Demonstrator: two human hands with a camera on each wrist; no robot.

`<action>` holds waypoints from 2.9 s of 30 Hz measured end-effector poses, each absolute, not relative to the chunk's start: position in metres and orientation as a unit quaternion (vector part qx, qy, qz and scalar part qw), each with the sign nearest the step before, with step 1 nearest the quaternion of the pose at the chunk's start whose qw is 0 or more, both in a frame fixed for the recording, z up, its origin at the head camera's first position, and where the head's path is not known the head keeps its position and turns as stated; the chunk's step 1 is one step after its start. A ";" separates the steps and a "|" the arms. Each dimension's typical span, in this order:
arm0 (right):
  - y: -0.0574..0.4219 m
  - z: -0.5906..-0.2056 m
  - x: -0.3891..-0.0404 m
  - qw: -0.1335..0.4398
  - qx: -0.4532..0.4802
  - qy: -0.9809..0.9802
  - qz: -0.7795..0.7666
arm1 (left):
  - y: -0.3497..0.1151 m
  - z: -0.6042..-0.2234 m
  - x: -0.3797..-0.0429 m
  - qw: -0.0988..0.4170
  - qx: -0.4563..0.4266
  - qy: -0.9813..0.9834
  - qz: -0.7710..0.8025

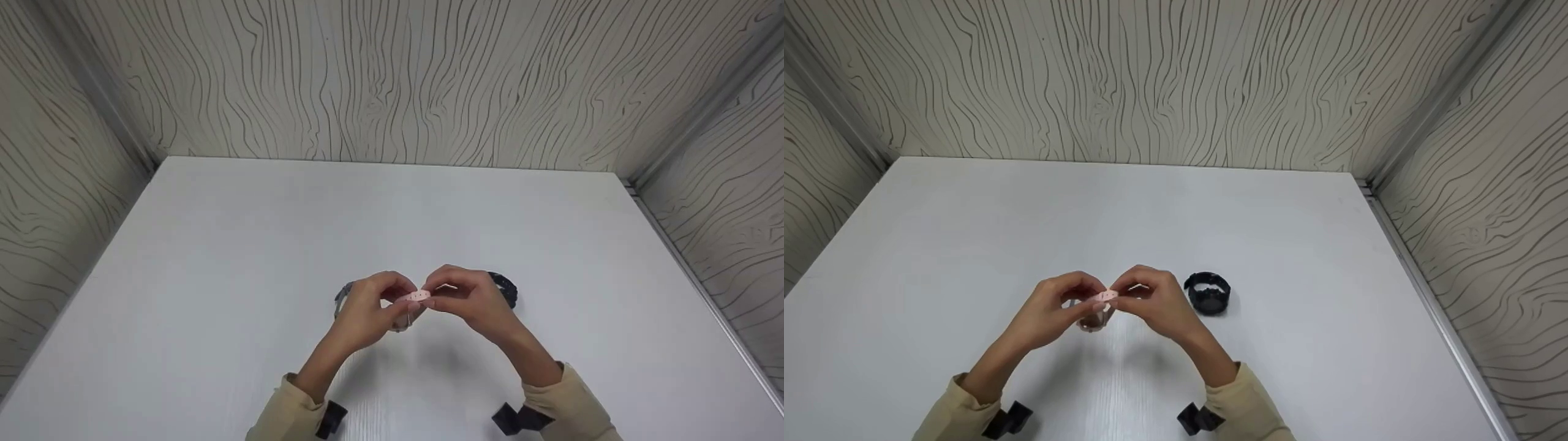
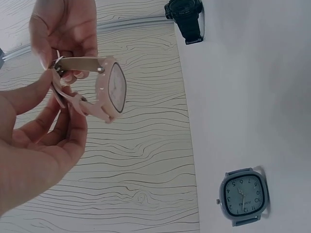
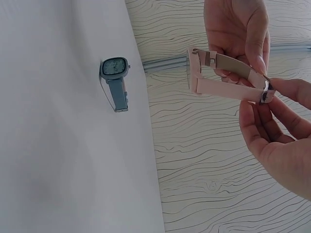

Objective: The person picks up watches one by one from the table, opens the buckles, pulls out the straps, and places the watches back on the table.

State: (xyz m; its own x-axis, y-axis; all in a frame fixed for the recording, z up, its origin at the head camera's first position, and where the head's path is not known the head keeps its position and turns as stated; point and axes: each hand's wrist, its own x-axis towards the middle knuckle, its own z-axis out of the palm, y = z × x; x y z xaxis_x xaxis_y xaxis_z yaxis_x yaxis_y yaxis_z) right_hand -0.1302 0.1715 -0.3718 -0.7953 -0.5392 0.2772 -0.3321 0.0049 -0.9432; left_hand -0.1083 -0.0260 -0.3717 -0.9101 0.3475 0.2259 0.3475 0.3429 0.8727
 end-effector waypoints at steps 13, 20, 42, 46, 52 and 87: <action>0.167 -0.371 -0.131 0.045 -0.354 0.752 -0.554 | -0.022 -0.372 -0.106 0.031 -0.205 -0.835 -0.510; 0.166 -0.368 -0.131 0.041 -0.359 0.758 -0.544 | -0.023 -0.371 -0.105 0.030 -0.210 -0.831 -0.514; 0.170 -0.371 -0.129 0.067 -0.343 0.714 -0.606 | -0.026 -0.373 -0.106 0.027 -0.214 -0.826 -0.521; 0.170 -0.373 -0.129 0.080 -0.330 0.719 -0.607 | -0.026 -0.375 -0.106 0.023 -0.211 -0.827 -0.521; 0.166 -0.366 -0.125 0.076 -0.324 0.741 -0.584 | -0.026 -0.377 -0.105 0.011 -0.205 -0.827 -0.523; 0.165 -0.370 -0.126 0.051 -0.336 0.729 -0.594 | -0.024 -0.376 -0.106 0.028 -0.207 -0.830 -0.518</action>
